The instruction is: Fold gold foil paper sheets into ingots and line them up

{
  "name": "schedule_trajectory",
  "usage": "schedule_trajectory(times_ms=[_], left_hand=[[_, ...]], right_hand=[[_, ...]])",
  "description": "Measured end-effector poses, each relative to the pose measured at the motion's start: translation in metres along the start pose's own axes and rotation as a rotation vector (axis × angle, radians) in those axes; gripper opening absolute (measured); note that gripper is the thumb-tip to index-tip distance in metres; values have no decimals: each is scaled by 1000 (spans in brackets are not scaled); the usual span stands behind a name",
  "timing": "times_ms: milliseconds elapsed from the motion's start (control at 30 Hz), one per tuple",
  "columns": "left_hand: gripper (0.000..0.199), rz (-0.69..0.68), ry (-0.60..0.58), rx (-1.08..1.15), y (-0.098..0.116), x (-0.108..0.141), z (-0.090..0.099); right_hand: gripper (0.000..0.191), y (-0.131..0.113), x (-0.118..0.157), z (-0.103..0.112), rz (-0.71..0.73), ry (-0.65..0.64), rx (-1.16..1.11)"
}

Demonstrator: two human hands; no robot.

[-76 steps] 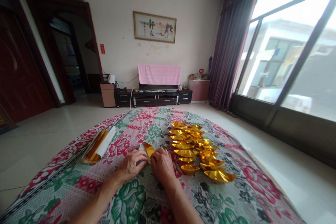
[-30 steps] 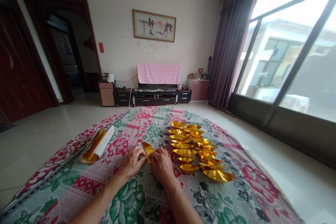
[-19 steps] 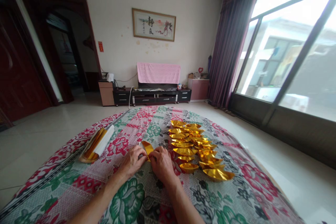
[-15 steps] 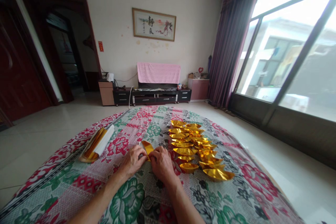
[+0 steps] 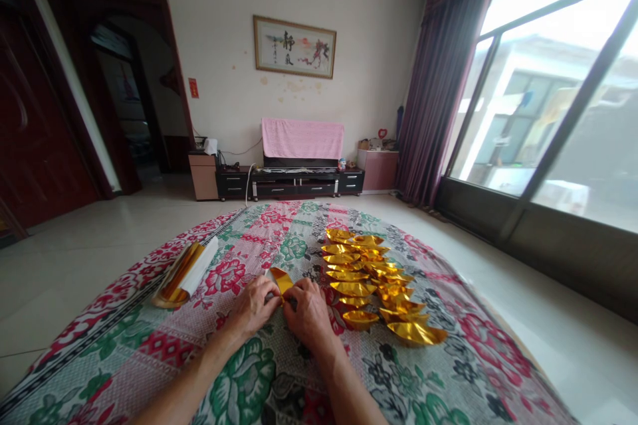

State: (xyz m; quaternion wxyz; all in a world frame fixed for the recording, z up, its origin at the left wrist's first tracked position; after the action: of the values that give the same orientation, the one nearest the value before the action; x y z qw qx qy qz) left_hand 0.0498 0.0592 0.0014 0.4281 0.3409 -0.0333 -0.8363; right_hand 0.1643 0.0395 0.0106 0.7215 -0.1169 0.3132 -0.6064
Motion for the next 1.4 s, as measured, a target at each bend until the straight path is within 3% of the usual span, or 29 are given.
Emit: schedule_trajectory(times_ms=[333, 833, 1067, 1233, 1400], left_hand=[[9, 31, -12, -37, 8, 3, 1], [18, -26, -50, 184, -12, -2, -5], [29, -24, -60, 154, -14, 0, -6], [10, 15, 5, 65, -5, 0, 1], [6, 16, -1, 37, -3, 0, -1]], right_hand=[[14, -2, 0, 1, 6, 5, -23], [14, -1, 1, 1, -9, 14, 1], [16, -1, 1, 2, -20, 18, 13], [14, -2, 1, 2, -13, 10, 2], [13, -2, 1, 2, -10, 8, 0]])
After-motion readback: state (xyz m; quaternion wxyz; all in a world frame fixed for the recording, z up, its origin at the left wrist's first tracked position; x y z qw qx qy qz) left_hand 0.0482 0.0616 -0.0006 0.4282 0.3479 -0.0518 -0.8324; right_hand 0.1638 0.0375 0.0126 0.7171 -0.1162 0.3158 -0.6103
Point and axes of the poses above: each hand's wrist, its own x-axis away from the middle knuckle, its own z-axis out of the back of the hand, y = z × x, the point moved 9 cm from there along -x, towards the middle knuckle, and after that the axes turned 12 degrees about -z, right-handed, at the moved point
